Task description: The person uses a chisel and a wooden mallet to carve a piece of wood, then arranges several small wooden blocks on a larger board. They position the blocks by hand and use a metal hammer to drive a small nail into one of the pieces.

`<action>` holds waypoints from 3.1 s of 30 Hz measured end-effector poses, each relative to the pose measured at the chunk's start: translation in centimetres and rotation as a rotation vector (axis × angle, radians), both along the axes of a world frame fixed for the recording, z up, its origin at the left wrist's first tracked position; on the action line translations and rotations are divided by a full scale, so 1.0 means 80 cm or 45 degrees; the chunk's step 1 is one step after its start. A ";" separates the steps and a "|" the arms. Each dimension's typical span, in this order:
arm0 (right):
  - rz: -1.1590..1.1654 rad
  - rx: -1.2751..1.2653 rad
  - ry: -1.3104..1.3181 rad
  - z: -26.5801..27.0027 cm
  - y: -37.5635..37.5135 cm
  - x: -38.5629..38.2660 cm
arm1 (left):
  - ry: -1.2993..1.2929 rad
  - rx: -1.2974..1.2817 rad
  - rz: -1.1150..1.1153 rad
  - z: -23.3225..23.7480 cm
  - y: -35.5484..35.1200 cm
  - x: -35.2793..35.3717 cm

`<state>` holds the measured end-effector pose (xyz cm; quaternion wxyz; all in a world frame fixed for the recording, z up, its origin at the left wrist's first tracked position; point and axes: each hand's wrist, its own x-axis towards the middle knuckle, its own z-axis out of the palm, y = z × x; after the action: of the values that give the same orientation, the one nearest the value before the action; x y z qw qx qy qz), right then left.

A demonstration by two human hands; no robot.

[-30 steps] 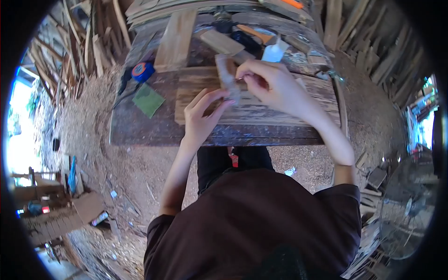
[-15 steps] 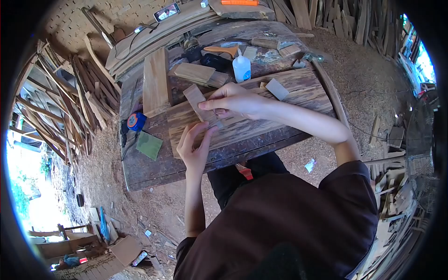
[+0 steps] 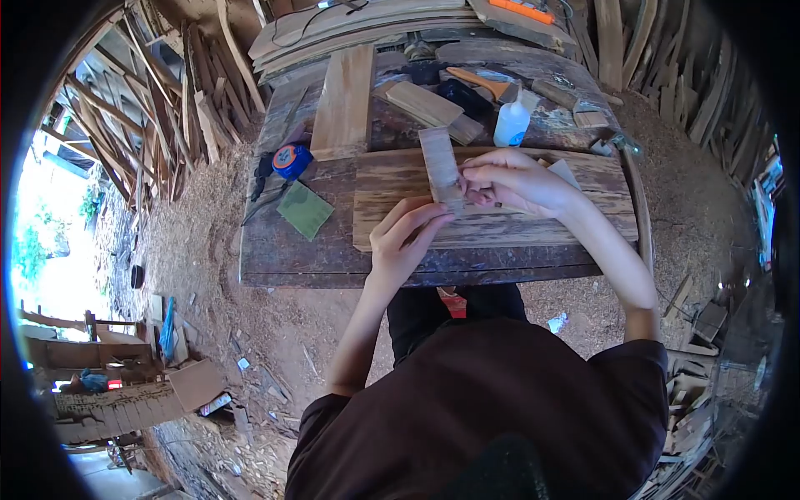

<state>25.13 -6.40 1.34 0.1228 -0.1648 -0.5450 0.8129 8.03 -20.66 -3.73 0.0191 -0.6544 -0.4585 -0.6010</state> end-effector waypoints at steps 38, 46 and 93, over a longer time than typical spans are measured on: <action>-0.266 2.727 0.581 0.008 -0.012 0.005 | -0.219 -0.123 -0.006 -0.037 0.002 -0.005; -0.196 2.511 0.501 0.012 -0.004 -0.002 | -0.208 -0.177 0.009 -0.018 0.000 -0.004; -0.334 2.575 0.572 -0.011 0.014 -0.003 | -0.105 -0.120 0.042 -0.004 0.003 -0.002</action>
<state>24.87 -5.32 0.47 0.3893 0.1118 -0.9138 -0.0302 7.84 -20.39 -4.05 -0.0209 -0.6218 -0.4974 -0.6046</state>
